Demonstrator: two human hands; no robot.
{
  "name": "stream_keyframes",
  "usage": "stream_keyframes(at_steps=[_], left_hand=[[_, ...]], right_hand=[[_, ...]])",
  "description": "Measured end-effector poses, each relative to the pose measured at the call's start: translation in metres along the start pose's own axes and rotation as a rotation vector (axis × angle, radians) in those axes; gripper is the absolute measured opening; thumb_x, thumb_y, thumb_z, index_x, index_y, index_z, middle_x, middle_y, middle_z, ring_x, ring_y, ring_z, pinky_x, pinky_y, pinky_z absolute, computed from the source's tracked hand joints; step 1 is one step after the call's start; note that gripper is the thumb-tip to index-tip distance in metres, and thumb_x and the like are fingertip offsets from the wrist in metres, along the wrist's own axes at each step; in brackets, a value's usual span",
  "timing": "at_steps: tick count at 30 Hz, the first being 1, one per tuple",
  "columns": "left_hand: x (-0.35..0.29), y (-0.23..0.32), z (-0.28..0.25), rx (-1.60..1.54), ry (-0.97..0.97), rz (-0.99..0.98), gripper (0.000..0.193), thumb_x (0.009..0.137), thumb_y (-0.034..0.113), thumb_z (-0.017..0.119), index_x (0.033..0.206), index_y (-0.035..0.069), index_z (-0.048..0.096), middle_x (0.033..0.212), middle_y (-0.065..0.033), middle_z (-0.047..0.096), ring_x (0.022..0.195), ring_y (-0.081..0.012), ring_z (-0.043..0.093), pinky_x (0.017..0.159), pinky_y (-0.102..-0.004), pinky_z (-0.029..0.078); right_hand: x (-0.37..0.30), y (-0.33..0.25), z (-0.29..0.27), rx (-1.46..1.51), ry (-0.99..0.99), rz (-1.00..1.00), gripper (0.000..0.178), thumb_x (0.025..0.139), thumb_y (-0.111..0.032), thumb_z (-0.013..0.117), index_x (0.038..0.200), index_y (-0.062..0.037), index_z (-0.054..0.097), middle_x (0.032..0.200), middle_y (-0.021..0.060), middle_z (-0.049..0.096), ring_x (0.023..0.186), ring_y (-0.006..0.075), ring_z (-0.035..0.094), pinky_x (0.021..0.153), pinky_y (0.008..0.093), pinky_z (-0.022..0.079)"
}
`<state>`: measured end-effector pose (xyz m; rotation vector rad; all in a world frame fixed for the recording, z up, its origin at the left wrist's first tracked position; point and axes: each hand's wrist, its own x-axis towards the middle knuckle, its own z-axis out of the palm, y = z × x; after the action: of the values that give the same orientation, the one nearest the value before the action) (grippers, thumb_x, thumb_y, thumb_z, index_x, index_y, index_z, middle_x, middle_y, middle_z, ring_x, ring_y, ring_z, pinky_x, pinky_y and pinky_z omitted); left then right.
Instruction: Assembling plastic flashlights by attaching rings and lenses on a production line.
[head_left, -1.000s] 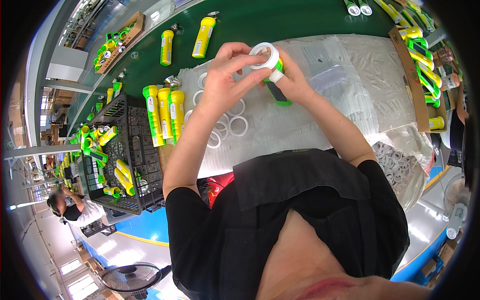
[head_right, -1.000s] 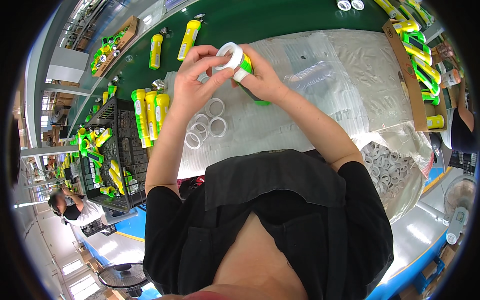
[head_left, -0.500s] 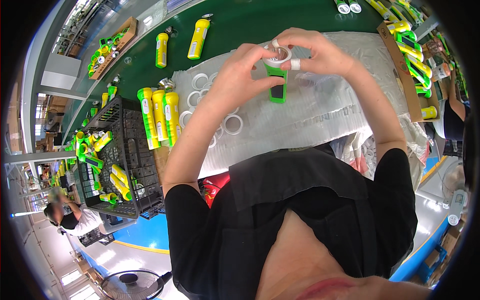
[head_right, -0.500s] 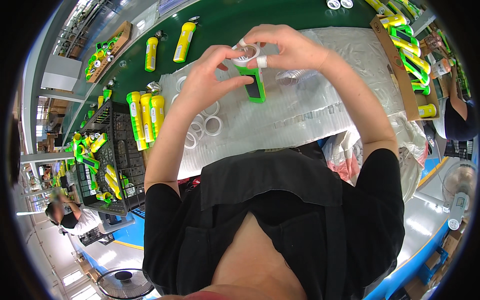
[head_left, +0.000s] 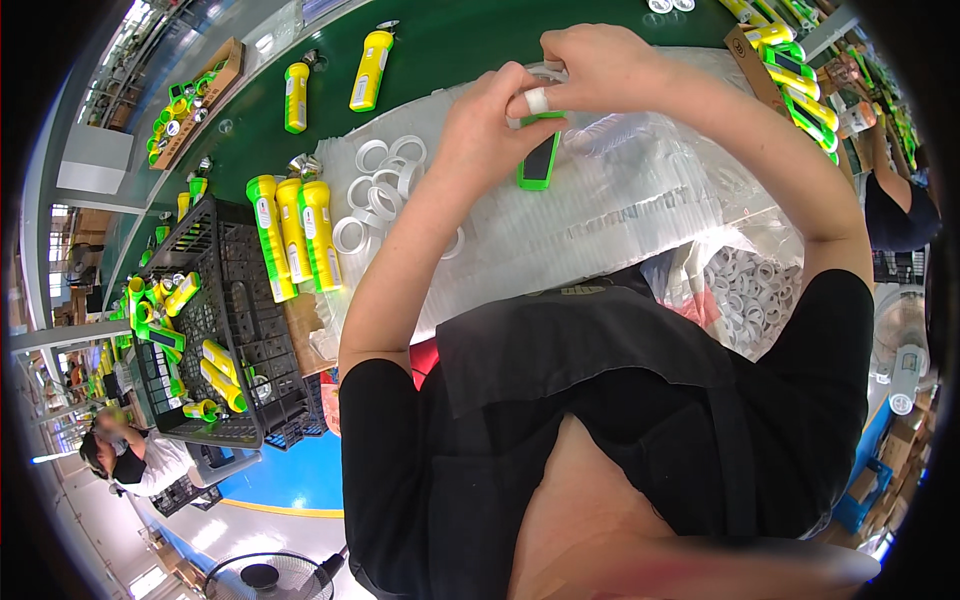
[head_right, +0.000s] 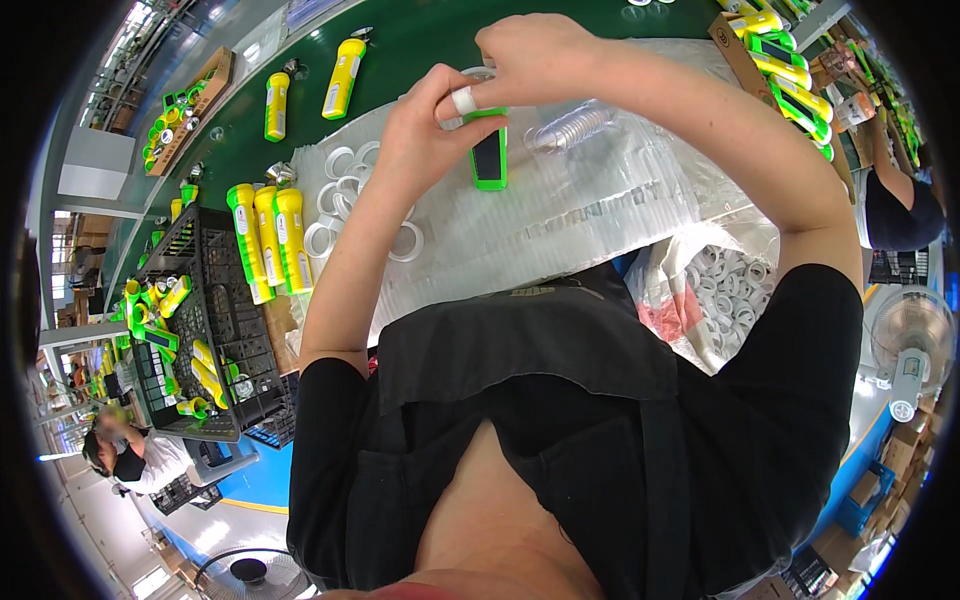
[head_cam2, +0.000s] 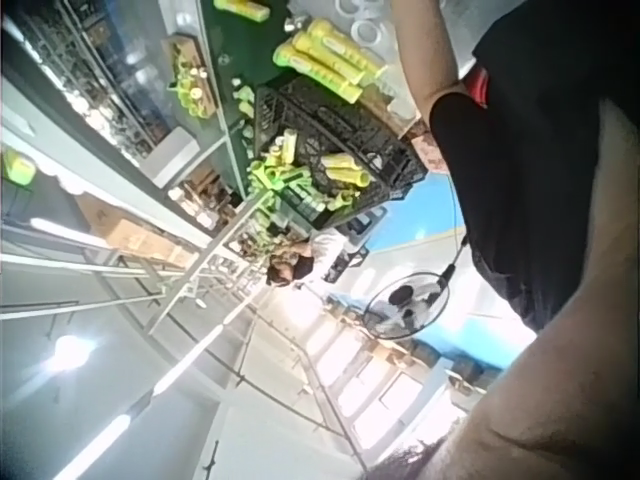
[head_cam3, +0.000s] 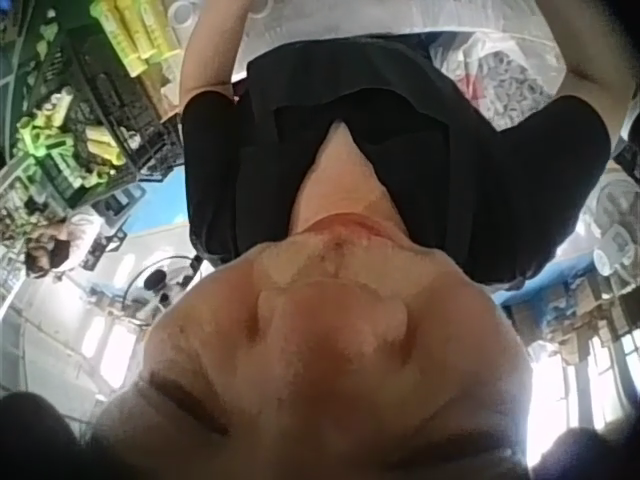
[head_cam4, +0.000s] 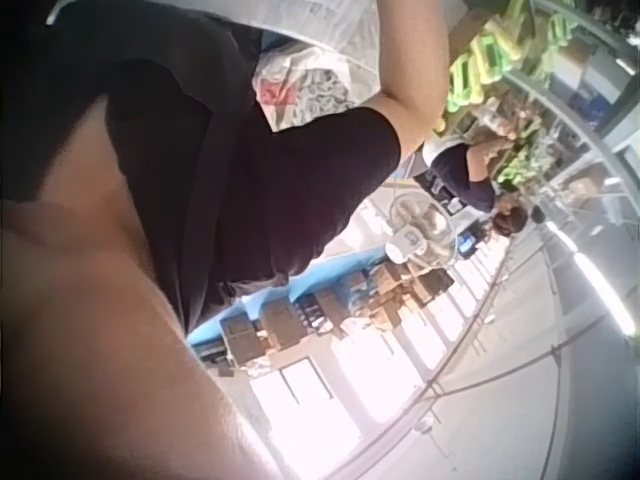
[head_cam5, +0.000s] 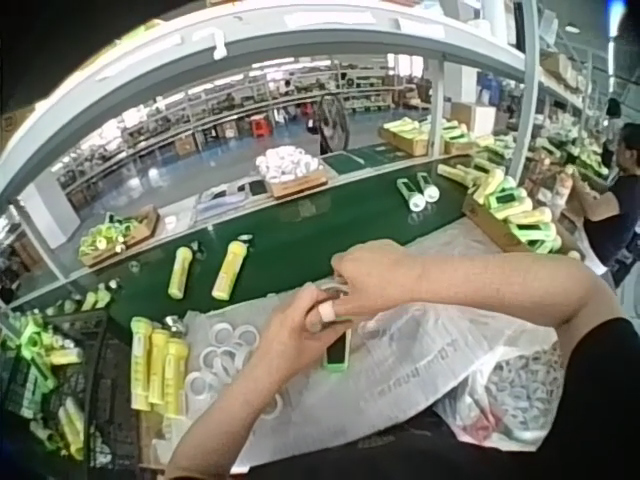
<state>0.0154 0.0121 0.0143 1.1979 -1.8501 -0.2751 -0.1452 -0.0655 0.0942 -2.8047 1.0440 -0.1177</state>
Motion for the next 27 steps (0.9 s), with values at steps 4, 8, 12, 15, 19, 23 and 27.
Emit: stream_keyframes(at_steps=[4,8,12,15,19,23,27], left_hand=[[0.0,0.0,0.002,-0.075,0.005,-0.005,0.038,0.07,0.012,0.085,0.094,0.007,0.056,0.093,-0.005,0.069,0.081,-0.0213,0.067,0.072,-0.0304,0.054],[-0.003,0.002,-0.001,-0.019,0.002,-0.026,0.037,0.07,0.012,0.085,0.094,0.007,0.056,0.094,-0.004,0.07,0.081,-0.0207,0.066,0.073,-0.0302,0.054],[-0.001,0.001,0.002,-0.095,0.018,-0.011,0.035,0.071,0.012,0.084,0.094,0.007,0.058,0.095,-0.0028,0.07,0.082,-0.0199,0.066,0.074,-0.0306,0.053],[-0.004,-0.004,0.001,-0.108,-0.004,0.012,0.037,0.071,0.012,0.084,0.098,0.008,0.06,0.096,-0.0027,0.069,0.085,-0.0195,0.066,0.077,-0.0308,0.052],[-0.002,-0.007,-0.002,-0.165,-0.054,0.136,0.054,0.071,0.014,0.085,0.118,0.011,0.057,0.111,-0.0061,0.068,0.099,-0.023,0.066,0.089,-0.0342,0.051],[-0.012,0.003,-0.029,-0.532,-0.284,-0.149,0.111,0.07,0.027,0.088,0.153,0.017,0.015,0.131,-0.0176,0.057,0.119,-0.0291,0.058,0.104,-0.0435,0.043],[-0.017,0.036,-0.045,-1.179,-0.929,-0.589,0.081,0.078,0.023,0.078,0.144,0.007,0.033,0.1,-0.0099,0.065,0.079,-0.0184,0.067,0.068,-0.0319,0.054]], right_hand=[[0.003,0.032,0.013,0.25,0.058,-0.323,0.063,0.079,-0.062,0.066,0.089,-0.0002,0.057,0.097,0.0137,0.061,0.085,0.0273,0.061,0.07,0.0364,0.047],[0.001,-0.015,-0.012,-0.014,-0.177,-0.018,0.048,0.079,-0.046,0.074,0.089,-0.0021,0.058,0.099,0.0115,0.06,0.086,0.0235,0.06,0.069,0.0343,0.046],[0.004,0.037,0.026,0.332,0.304,-0.579,0.044,0.075,-0.034,0.08,0.096,-0.0021,0.058,0.09,0.0099,0.061,0.077,0.024,0.06,0.064,0.0361,0.047],[-0.007,0.019,0.022,0.284,0.09,-0.364,0.044,0.075,-0.036,0.077,0.096,-0.0017,0.059,0.083,0.0108,0.06,0.074,0.0264,0.06,0.065,0.037,0.047],[-0.017,0.021,0.019,0.273,0.143,-0.31,0.036,0.077,-0.027,0.078,0.096,-0.0044,0.056,0.08,0.0045,0.055,0.069,0.0184,0.053,0.06,0.032,0.043],[-0.049,0.003,-0.006,0.689,0.234,-0.39,0.036,0.081,-0.02,0.076,0.105,-0.0012,0.057,0.08,0.0058,0.056,0.069,0.0154,0.053,0.062,0.0303,0.044],[-0.048,0.001,-0.015,0.399,0.384,-0.828,0.038,0.094,-0.037,0.056,0.114,-0.0054,0.059,0.076,0.008,0.055,0.06,0.0268,0.055,0.053,0.0328,0.043]])
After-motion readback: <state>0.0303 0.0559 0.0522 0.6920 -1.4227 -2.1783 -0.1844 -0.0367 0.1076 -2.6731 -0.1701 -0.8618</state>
